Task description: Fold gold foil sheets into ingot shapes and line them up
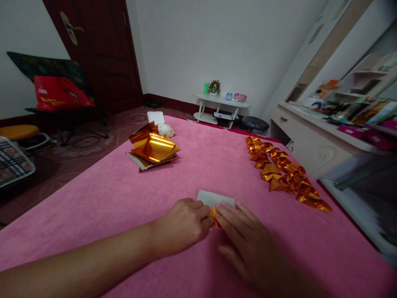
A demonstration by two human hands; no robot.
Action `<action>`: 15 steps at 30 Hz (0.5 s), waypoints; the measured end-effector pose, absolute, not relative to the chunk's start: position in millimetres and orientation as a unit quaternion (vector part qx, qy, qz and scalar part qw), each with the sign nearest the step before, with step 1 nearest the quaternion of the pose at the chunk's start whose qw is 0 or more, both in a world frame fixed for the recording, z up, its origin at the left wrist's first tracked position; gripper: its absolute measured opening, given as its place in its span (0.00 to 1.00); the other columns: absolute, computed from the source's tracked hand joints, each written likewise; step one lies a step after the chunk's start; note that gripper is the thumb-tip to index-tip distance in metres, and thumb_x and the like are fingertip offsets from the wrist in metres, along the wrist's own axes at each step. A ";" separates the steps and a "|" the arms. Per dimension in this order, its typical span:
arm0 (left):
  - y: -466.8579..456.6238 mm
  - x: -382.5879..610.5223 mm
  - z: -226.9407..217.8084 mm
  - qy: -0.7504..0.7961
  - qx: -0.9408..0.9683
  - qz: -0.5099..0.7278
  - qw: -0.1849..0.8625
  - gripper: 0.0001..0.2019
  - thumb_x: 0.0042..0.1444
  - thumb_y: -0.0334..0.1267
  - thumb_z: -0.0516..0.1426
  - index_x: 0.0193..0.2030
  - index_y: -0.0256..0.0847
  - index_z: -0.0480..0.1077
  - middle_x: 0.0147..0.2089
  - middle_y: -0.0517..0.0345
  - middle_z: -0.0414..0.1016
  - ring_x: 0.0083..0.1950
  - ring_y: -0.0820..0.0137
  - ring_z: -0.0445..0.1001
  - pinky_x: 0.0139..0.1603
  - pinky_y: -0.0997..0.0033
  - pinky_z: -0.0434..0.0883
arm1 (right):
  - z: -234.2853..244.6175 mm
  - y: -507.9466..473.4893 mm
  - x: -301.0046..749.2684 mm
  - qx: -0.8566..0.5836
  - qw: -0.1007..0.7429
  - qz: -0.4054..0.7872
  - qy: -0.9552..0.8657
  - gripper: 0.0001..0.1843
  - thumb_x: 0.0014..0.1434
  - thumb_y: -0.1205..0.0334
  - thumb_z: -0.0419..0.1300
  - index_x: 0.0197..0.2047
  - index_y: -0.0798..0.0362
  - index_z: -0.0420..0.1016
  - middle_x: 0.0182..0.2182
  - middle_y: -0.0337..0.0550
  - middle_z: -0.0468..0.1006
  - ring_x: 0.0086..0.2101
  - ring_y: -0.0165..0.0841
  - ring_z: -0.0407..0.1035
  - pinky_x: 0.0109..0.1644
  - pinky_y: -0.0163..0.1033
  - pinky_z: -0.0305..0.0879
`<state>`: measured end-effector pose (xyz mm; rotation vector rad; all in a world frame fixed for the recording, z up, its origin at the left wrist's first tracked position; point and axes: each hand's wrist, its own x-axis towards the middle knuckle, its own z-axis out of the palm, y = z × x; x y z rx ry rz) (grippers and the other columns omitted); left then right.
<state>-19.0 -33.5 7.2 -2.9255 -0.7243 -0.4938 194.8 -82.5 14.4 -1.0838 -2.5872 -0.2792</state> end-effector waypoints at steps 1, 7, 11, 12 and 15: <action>-38.1 -21.6 7.4 -0.243 -0.957 -0.153 0.033 0.11 0.63 0.41 0.50 0.38 0.39 0.70 0.35 0.57 0.74 0.34 0.66 0.72 0.32 0.65 0.68 | 12.5 -84.9 191.5 -0.388 0.139 -0.086 -0.907 0.27 0.59 0.57 0.56 0.59 0.60 0.63 0.55 0.54 0.70 0.55 0.42 0.63 0.59 0.52 0.60; -57.8 -41.2 4.0 -0.258 -0.954 -0.152 0.008 0.22 0.63 0.47 0.49 0.56 0.34 0.65 0.54 0.45 0.72 0.52 0.59 0.72 0.51 0.59 0.69 | 7.0 -93.4 196.7 -0.407 0.086 -0.056 -0.908 0.30 0.60 0.56 0.54 0.63 0.60 0.59 0.60 0.54 0.64 0.59 0.42 0.58 0.61 0.52 0.58; -59.3 -43.5 1.2 -0.251 -0.954 -0.162 0.012 0.22 0.63 0.45 0.48 0.58 0.32 0.64 0.57 0.44 0.70 0.57 0.59 0.69 0.56 0.58 0.67 | 4.8 -96.8 184.4 -0.406 0.088 -0.051 -0.908 0.37 0.60 0.49 0.53 0.65 0.63 0.54 0.63 0.57 0.57 0.62 0.46 0.52 0.63 0.57 0.52; -59.2 -43.1 1.1 -0.251 -0.954 -0.165 0.009 0.22 0.63 0.45 0.48 0.57 0.32 0.65 0.56 0.44 0.71 0.58 0.59 0.69 0.56 0.59 0.67 | 3.0 -97.7 178.0 -0.397 0.092 -0.043 -0.912 0.40 0.59 0.46 0.52 0.66 0.65 0.51 0.64 0.58 0.54 0.63 0.47 0.49 0.64 0.57 0.51; -58.9 -42.0 1.7 -0.252 -0.952 -0.172 0.000 0.19 0.63 0.44 0.48 0.53 0.33 0.68 0.54 0.45 0.73 0.57 0.59 0.70 0.56 0.58 0.68 | -4.7 -101.1 162.3 -0.389 0.109 -0.017 -0.915 0.44 0.59 0.43 0.50 0.67 0.68 0.45 0.66 0.60 0.46 0.65 0.47 0.42 0.64 0.53 0.51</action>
